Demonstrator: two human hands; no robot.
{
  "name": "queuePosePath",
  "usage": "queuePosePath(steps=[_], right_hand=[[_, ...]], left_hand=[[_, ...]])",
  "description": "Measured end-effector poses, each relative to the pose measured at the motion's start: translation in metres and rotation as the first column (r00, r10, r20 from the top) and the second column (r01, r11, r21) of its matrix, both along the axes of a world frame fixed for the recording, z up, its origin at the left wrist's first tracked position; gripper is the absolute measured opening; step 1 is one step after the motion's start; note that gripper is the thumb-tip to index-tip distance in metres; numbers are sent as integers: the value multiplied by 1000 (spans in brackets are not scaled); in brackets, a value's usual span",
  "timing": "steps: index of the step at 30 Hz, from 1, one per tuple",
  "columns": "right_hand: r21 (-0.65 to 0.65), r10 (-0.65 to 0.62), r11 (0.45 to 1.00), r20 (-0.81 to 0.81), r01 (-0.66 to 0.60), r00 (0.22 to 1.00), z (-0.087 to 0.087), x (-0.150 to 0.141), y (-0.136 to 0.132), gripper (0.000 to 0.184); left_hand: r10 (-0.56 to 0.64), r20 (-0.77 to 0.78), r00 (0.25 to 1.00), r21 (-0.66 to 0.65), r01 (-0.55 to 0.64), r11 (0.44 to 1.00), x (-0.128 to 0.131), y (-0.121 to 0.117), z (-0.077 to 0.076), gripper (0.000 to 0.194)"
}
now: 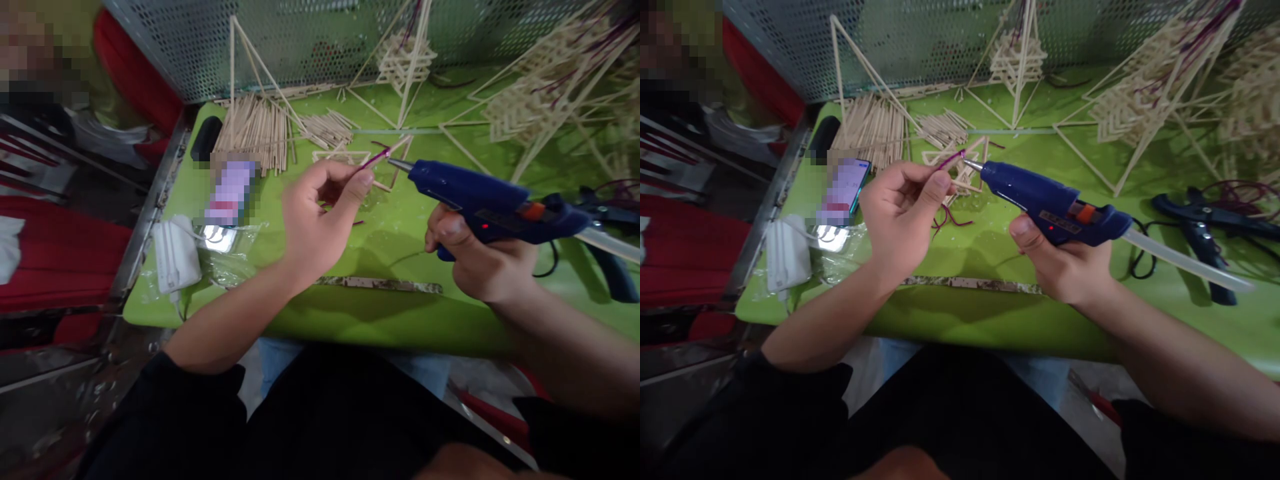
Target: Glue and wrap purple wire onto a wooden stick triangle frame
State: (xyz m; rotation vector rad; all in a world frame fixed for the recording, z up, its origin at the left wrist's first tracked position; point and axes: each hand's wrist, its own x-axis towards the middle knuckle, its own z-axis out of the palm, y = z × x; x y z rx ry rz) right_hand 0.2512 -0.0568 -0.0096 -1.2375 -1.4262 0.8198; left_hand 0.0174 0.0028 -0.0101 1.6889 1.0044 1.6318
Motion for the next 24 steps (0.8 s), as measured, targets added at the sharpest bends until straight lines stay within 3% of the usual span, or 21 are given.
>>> queuePosePath(steps=[9, 19, 24], right_hand=[[45, -9, 999, 32, 8, 999, -2, -1, 0, 45], [27, -8, 1000, 76, 6, 997, 0, -2, 1, 58], [48, -25, 999, 40, 23, 999, 2, -6, 1, 53]], left_hand=[[-47, 13, 999, -73, 48, 996, -2, 2, -3, 45], [-103, 149, 984, -136, 123, 983, -3, 1, 2, 35], [-97, 157, 983, -166, 123, 978, -4, 1, 2, 34]])
